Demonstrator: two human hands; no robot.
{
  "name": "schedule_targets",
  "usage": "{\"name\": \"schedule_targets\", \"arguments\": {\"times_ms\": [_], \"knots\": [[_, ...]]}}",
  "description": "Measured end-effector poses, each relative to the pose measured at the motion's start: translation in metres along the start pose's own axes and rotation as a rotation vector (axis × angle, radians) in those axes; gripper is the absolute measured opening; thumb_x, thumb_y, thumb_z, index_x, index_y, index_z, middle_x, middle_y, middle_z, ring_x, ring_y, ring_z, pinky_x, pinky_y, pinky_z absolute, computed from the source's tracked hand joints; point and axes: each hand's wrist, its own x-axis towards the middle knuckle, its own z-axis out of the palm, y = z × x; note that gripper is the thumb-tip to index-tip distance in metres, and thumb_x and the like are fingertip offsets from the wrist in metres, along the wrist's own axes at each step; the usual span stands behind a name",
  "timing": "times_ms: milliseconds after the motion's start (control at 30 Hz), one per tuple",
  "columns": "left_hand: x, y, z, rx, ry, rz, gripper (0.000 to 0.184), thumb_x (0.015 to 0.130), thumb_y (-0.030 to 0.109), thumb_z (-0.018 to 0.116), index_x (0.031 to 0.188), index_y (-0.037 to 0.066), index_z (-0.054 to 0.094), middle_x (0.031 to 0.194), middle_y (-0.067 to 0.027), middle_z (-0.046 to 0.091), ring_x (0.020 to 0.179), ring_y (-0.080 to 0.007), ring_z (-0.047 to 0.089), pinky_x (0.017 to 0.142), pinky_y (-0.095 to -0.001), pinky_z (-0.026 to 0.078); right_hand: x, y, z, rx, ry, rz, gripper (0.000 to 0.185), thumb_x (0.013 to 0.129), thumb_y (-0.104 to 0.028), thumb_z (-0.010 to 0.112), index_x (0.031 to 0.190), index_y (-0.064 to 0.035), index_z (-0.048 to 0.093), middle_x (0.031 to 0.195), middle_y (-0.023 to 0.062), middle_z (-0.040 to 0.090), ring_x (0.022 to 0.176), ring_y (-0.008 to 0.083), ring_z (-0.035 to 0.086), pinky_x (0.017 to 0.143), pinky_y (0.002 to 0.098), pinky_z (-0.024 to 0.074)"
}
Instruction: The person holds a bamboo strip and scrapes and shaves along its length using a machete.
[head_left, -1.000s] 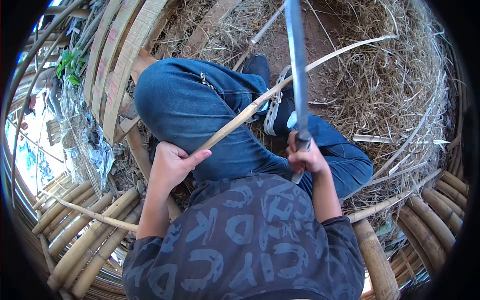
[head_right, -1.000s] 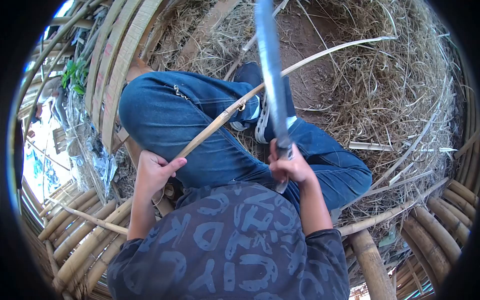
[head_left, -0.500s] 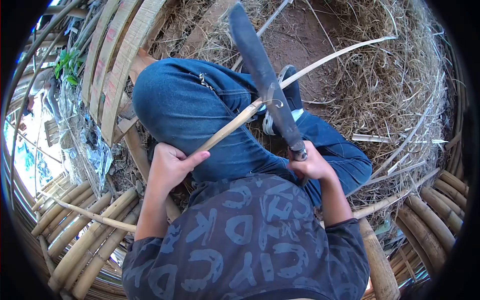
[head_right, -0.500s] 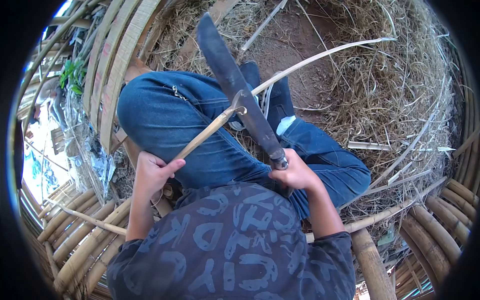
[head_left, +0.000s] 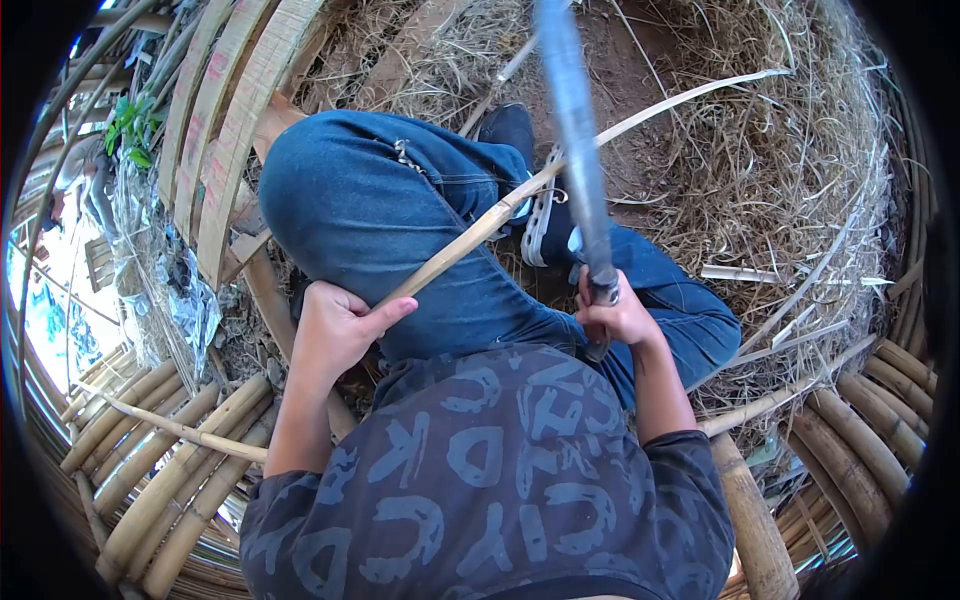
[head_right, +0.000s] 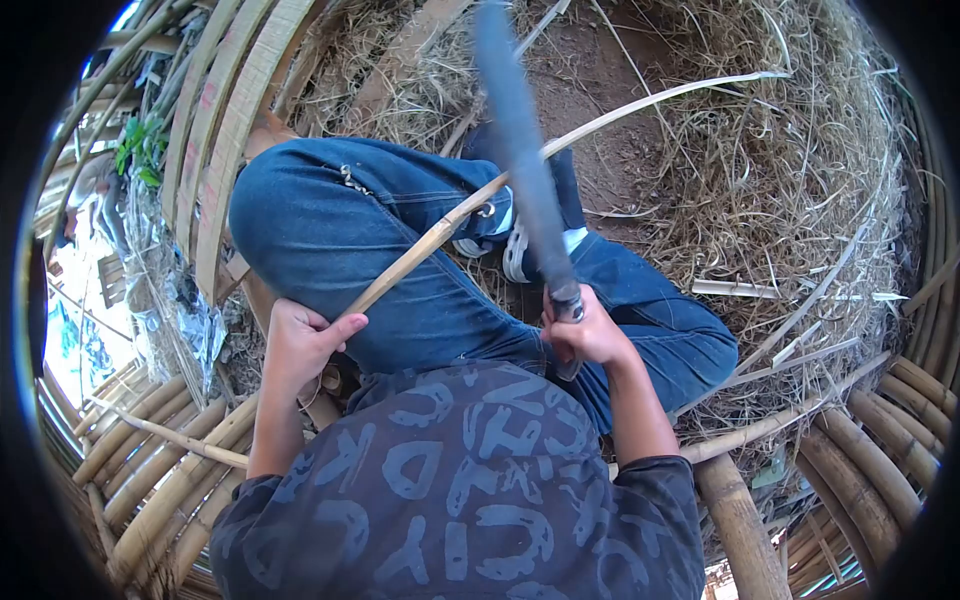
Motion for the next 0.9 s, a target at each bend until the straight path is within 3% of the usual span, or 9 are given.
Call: {"name": "schedule_targets", "arguments": {"times_ms": [100,133,367,400,433,533,700,767,900], "knots": [[-0.002,0.007,0.001,-0.011,0.019,0.014,0.059,0.072,0.037,0.086,0.042,-0.003,0.055,0.038,0.0011,0.043,0.036,-0.0047,0.038,0.038,-0.0246,0.028,0.008,0.014,0.006,-0.294,0.068,-0.153,0.018,0.068,0.000,0.068,0.073,-0.0045,0.050,0.058,0.0010,0.051,0.044,0.0118,0.052,0.043,0.0280,0.0427],[0.000,0.006,-0.001,-0.011,0.023,0.018,0.059,0.072,0.037,0.086,0.042,-0.003,0.055,0.038,0.0011,0.043,0.036,-0.0047,0.038,0.038,-0.0246,0.028,0.000,0.010,0.005,-0.399,-0.016,-0.014,0.019,0.068,0.000,0.068,0.072,-0.0046,0.051,0.058,0.0015,0.052,0.044,0.0119,0.052,0.041,0.0278,0.0419],[-0.002,0.004,-0.001,0.029,-0.024,-0.040,0.056,0.071,0.037,0.086,0.044,-0.004,0.058,0.038,-0.0015,0.047,0.036,-0.0060,0.041,0.039,-0.0244,0.032,0.003,0.007,0.003,0.111,-0.024,0.019,0.020,0.068,0.001,0.067,0.072,-0.0049,0.049,0.056,0.0026,0.052,0.043,0.0127,0.053,0.040,0.0278,0.0400],[-0.002,0.007,-0.001,-0.008,-0.007,-0.039,0.057,0.071,0.037,0.086,0.044,-0.004,0.057,0.038,-0.0015,0.047,0.036,-0.0059,0.040,0.039,-0.0244,0.032,0.003,0.011,0.003,-0.002,-0.038,0.004,0.020,0.068,0.001,0.067,0.073,-0.0052,0.049,0.057,0.0014,0.052,0.046,0.0114,0.053,0.041,0.0271,0.0400],[0.000,0.009,-0.003,-0.004,-0.002,-0.032,0.057,0.071,0.037,0.086,0.044,-0.004,0.057,0.038,-0.0015,0.047,0.036,-0.0059,0.040,0.039,-0.0244,0.032,0.006,0.033,-0.010,-0.440,-0.052,-0.180,0.019,0.069,-0.001,0.067,0.076,-0.0051,0.050,0.060,0.0001,0.052,0.049,0.0099,0.053,0.043,0.0263,0.0408],[0.000,0.008,-0.003,0.076,-0.023,-0.010,0.056,0.071,0.037,0.086,0.045,-0.004,0.058,0.038,-0.0015,0.048,0.036,-0.0055,0.041,0.039,-0.0241,0.032,-0.008,-0.002,0.012,-0.346,-0.165,0.076,0.020,0.066,0.000,0.070,0.071,-0.0051,0.051,0.061,0.0004,0.054,0.048,0.0097,0.050,0.045,0.0259,0.0382],[0.000,0.006,-0.003,0.032,-0.046,-0.038,0.055,0.072,0.036,0.086,0.045,-0.003,0.059,0.039,-0.0005,0.049,0.036,-0.0053,0.042,0.039,-0.0239,0.032,0.007,0.004,0.006,0.065,0.008,-0.035,0.018,0.068,0.002,0.066,0.075,-0.0046,0.051,0.059,0.0017,0.052,0.043,0.0122,0.050,0.039,0.0269,0.0385],[-0.001,0.011,-0.003,0.027,-0.028,-0.033,0.055,0.072,0.036,0.086,0.045,-0.003,0.059,0.039,-0.0004,0.049,0.036,-0.0050,0.041,0.039,-0.0238,0.031,0.012,0.017,0.006,-0.183,0.105,-0.193,0.017,0.069,0.001,0.066,0.073,-0.0043,0.051,0.058,0.0011,0.051,0.044,0.0118,0.050,0.040,0.0274,0.0391],[0.001,0.003,-0.004,0.052,-0.045,-0.027,0.053,0.072,0.036,0.086,0.047,-0.003,0.061,0.041,-0.0010,0.051,0.037,-0.0049,0.042,0.039,-0.0231,0.032,-0.007,0.002,0.005,-0.304,0.016,0.007,0.016,0.070,0.001,0.067,0.074,-0.0042,0.052,0.057,0.0008,0.051,0.044,0.0109,0.051,0.040,0.0280,0.0402]]}}
